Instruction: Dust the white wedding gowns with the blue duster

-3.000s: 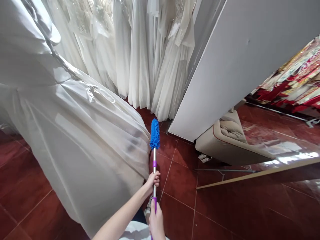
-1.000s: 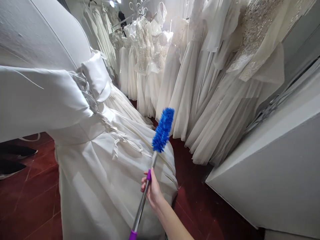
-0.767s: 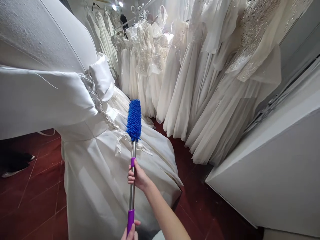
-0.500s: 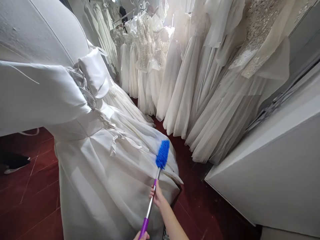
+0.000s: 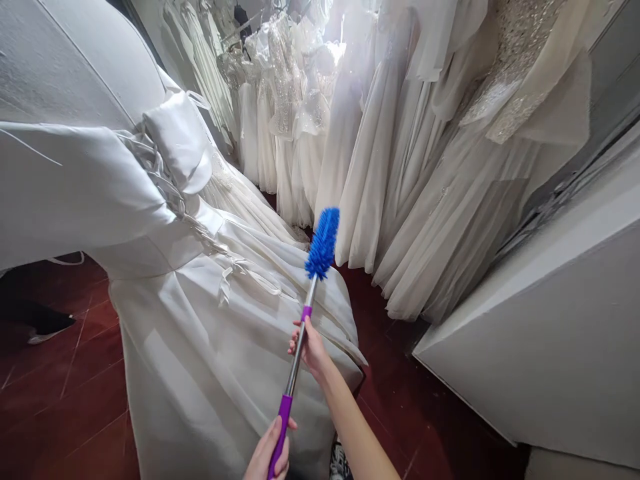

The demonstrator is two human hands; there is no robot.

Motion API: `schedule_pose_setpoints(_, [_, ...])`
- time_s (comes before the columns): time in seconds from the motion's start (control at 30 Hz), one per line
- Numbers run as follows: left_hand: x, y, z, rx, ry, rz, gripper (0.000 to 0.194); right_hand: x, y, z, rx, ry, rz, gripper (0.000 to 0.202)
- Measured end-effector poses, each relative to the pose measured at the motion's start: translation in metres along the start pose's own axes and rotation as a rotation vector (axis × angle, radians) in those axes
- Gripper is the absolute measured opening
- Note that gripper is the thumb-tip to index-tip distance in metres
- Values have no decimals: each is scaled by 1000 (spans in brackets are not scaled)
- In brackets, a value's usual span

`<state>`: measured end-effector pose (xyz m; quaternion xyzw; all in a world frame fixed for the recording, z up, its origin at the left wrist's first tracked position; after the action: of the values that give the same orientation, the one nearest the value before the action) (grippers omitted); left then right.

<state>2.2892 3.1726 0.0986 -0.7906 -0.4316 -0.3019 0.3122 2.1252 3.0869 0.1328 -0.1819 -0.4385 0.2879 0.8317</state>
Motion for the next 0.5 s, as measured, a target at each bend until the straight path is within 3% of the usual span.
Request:
schedule_pose_setpoints(0.1, [12, -14, -15, 170, -2, 23, 61, 6, -55, 4, 183, -1, 127, 38])
schedule_pose_setpoints(0.2, [9, -12, -9, 199, 23, -29, 63, -6, -60, -22, 246, -63, 46, 37])
schedule_pose_setpoints(0.27, [-1, 0, 4, 121, 52, -83, 65, -20, -39, -42, 251, -80, -60, 36])
schedule_pose_setpoints(0.37, [-17, 12, 27, 20, 129, -82, 65, -35, 14, -62, 228, -97, -225, 35])
schedule_pose_setpoints(0.5, [-28, 4, 59, 5, 393, -1, 50, -32, 95, -77, 232, -179, -444, 40])
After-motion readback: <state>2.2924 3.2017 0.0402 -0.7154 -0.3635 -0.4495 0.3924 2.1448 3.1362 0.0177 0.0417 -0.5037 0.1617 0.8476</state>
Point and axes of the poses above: each hand's wrist, its own x-axis away from the middle knuckle, its own y-axis out of the back of the hand, z = x × y, the point moved 8 cm from there along -x, towards the middle knuckle, and after that the axes turned 14 degrees about -z, right-handed, at the moved point
